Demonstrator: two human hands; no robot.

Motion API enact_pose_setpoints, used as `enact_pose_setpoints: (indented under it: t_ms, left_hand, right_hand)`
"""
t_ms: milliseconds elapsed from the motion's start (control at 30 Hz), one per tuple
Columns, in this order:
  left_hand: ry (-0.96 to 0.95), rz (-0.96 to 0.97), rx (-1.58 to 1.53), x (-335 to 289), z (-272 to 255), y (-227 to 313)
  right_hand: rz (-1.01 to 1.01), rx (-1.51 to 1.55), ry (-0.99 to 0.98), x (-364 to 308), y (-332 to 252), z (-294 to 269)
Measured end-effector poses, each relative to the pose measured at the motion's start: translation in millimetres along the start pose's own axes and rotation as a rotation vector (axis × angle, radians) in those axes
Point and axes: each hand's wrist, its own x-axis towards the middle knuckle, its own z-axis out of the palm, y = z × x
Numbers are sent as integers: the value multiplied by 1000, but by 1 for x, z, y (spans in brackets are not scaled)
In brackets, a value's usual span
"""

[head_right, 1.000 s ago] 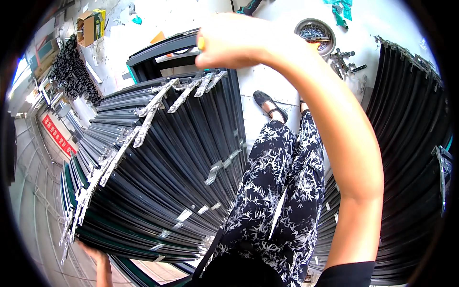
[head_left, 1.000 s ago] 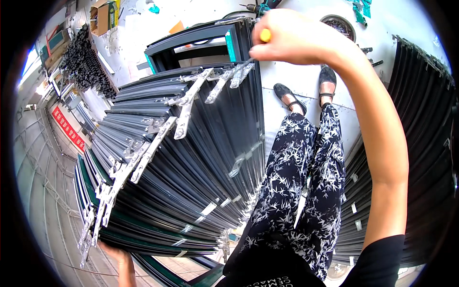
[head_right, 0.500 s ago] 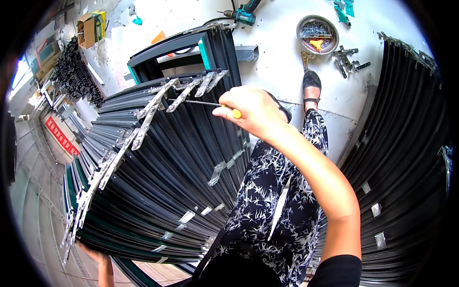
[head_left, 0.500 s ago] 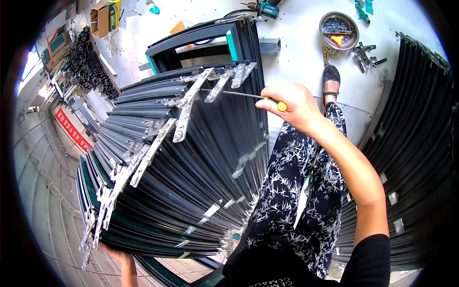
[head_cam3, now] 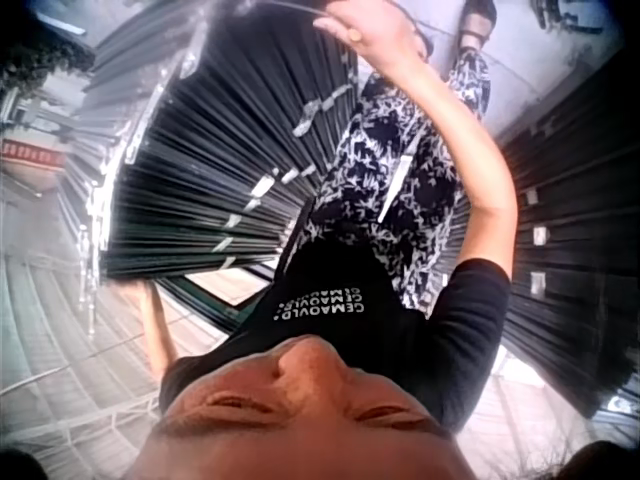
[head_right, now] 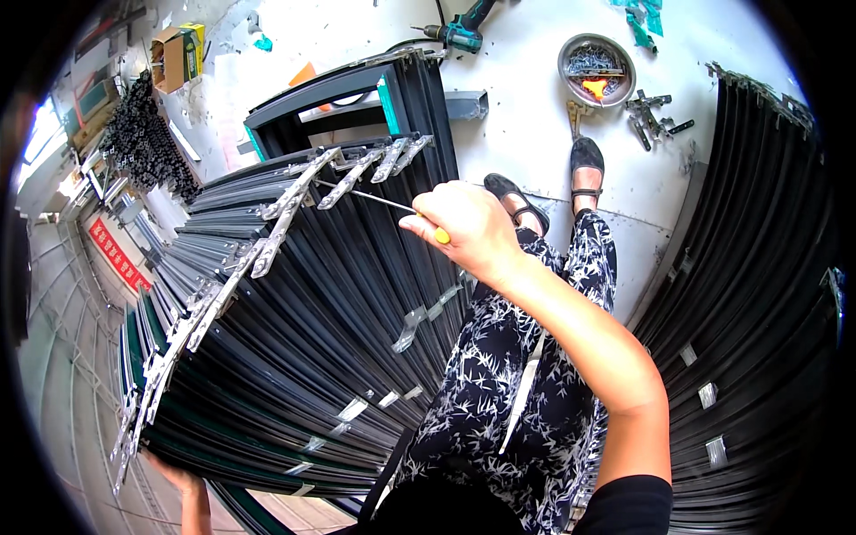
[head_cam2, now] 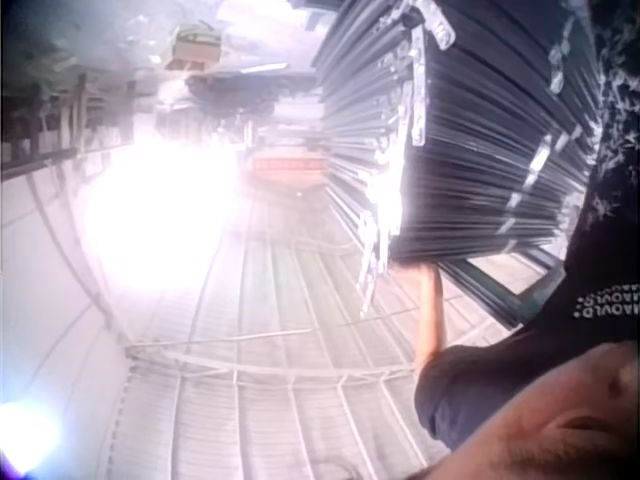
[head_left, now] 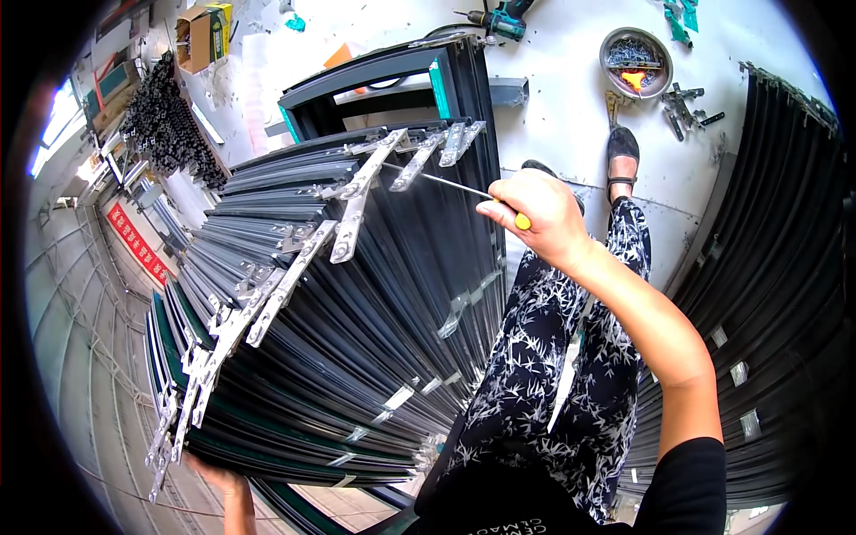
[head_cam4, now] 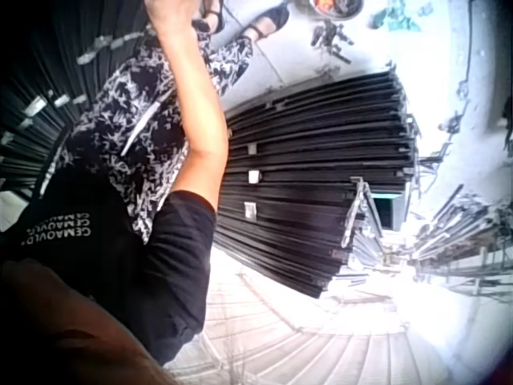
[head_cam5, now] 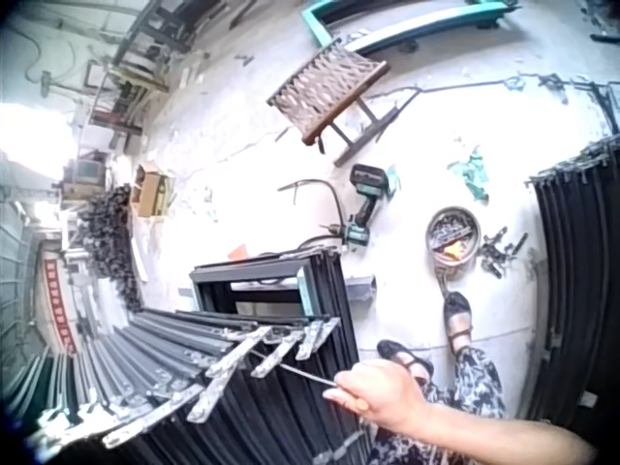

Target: The person unpacks metal hinges, positions them onto window frames, and secures them into the frame brackets using a screwdriver.

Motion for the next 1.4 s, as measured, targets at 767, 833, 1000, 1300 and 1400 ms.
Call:
enact_pose_setpoints:
  t_ms: [767,833,1000,1300,1400]
  left_hand:
    - [-67,-162,-107,3,-10,1]
    - [-73,-155,-147,6,-18,-5]
    - [-226,-66,-62,21,-56,-20]
    - [-270,-10,-26,11,-40,-14]
    - [-236,-27,-25,6,-35,-10]
  right_hand:
    - [42,54,-193,72,3,-82]
    - [-23,68,-244,76,9,-62]
    - [-72,10,-278,71,15,-39]
    - [-30,6,-282,61,15,-34]
    - [-48,12,-253,61,16,-31]
